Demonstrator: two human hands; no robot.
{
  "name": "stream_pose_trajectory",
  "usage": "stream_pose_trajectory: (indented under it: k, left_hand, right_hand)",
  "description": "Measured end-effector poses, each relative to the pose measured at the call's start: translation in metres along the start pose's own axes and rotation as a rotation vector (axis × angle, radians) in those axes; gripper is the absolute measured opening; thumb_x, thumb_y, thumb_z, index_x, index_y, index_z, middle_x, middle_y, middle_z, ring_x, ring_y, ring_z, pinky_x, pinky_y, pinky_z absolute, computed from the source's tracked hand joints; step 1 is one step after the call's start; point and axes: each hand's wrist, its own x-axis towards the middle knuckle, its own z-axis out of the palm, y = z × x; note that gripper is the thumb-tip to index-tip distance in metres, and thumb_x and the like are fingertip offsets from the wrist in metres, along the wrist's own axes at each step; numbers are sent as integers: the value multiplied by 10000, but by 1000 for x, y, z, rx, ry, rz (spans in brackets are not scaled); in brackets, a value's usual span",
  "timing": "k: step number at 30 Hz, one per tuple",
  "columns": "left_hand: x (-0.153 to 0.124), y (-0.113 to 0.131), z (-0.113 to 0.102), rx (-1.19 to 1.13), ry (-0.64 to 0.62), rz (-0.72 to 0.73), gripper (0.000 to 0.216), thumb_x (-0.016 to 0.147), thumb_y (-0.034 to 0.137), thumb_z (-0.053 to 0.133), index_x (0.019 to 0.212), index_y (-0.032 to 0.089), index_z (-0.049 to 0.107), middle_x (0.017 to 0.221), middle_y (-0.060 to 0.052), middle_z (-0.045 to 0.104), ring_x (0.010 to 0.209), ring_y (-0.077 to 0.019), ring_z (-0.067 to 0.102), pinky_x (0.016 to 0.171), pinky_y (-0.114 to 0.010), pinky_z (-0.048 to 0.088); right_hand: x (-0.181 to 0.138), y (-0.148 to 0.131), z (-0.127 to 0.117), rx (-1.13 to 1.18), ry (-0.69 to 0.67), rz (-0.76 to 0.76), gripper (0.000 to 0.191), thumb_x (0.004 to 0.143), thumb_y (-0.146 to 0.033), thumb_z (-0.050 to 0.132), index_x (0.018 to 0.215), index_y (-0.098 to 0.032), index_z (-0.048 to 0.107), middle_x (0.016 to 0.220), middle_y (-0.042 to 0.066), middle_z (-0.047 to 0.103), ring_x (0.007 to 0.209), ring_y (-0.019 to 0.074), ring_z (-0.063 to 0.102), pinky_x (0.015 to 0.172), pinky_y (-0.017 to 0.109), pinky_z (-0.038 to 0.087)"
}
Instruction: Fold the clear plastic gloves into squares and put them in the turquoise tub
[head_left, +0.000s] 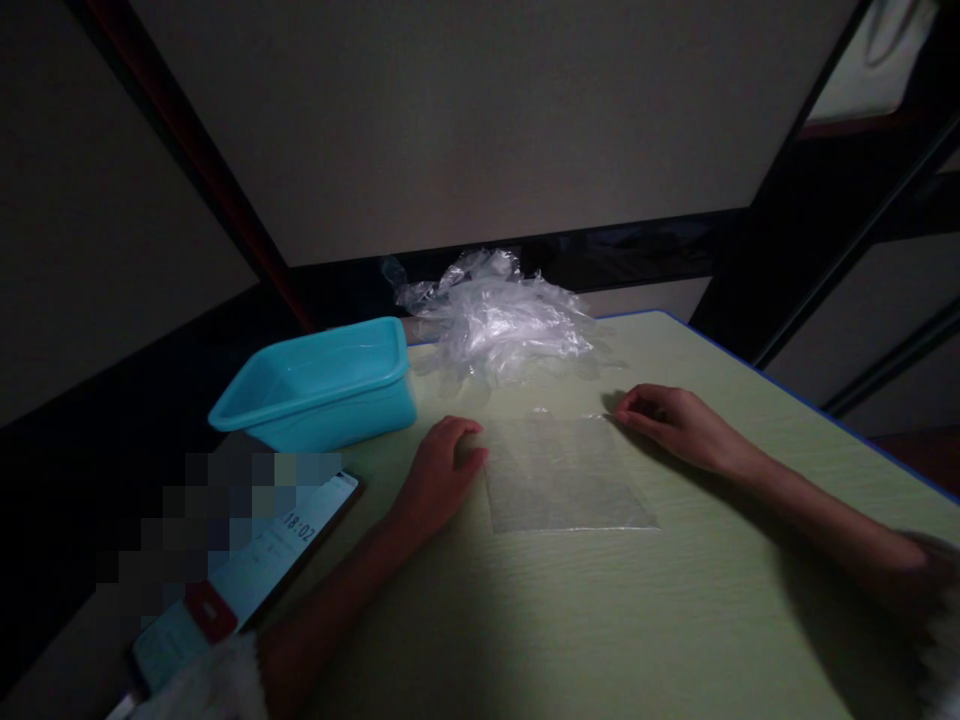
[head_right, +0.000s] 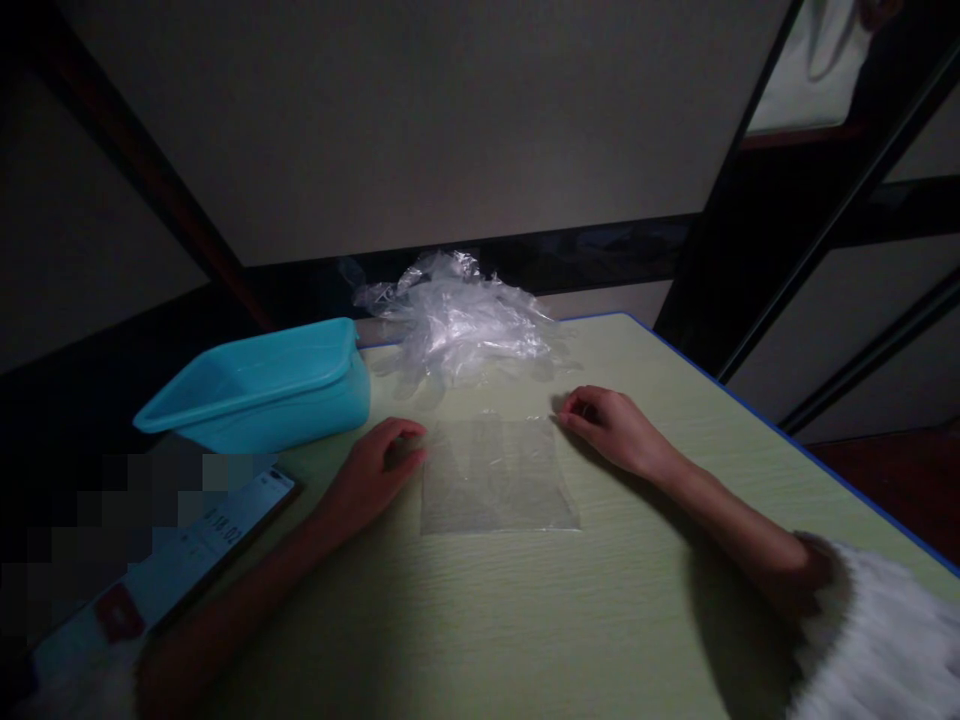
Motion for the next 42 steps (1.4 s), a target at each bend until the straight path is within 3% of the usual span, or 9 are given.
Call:
stream_pose_trajectory:
  k: [10, 16, 33, 42]
  left_hand:
    - [30, 1, 23, 177, 60, -132, 68, 767, 107, 526, 785, 159, 567, 812, -34, 573, 837, -198, 555, 766, -308, 410]
    - [30, 5, 26, 235, 53, -136, 92, 791, 122, 515, 738, 169, 573, 822, -40, 587, 870, -211, 547, 775, -315, 387]
    - [30, 4, 25, 233, 84, -134, 133, 802, 108, 491, 698, 177, 538, 784, -11, 576, 786, -168, 551, 700, -265, 380]
    - [29, 2, 26, 214, 136, -82, 111, 777, 80, 491, 726, 176, 514, 783, -29, 539, 808, -200, 537, 725, -305, 406]
  right_hand:
    - [7, -7, 8, 17, 18, -59, 311, 803, -467, 427, 730, -194, 555, 720, 54, 577, 646, 193, 519, 583, 320, 400]
    - [6, -13, 7, 30, 6, -99, 345, 834, -412, 355, 740, -186, 597, 750, 67, 562, 710, 212, 538, 704, 366, 419]
    - [4, -11, 7, 10, 9, -119, 342, 861, -376, 334, 757, -185, 598, 747, 62, 563, 711, 211, 546, 709, 364, 427]
    - [4, -11, 8, -42, 38, -168, 294, 864, -322, 347, 749, -181, 579, 754, 70, 565, 710, 211, 553, 682, 360, 432]
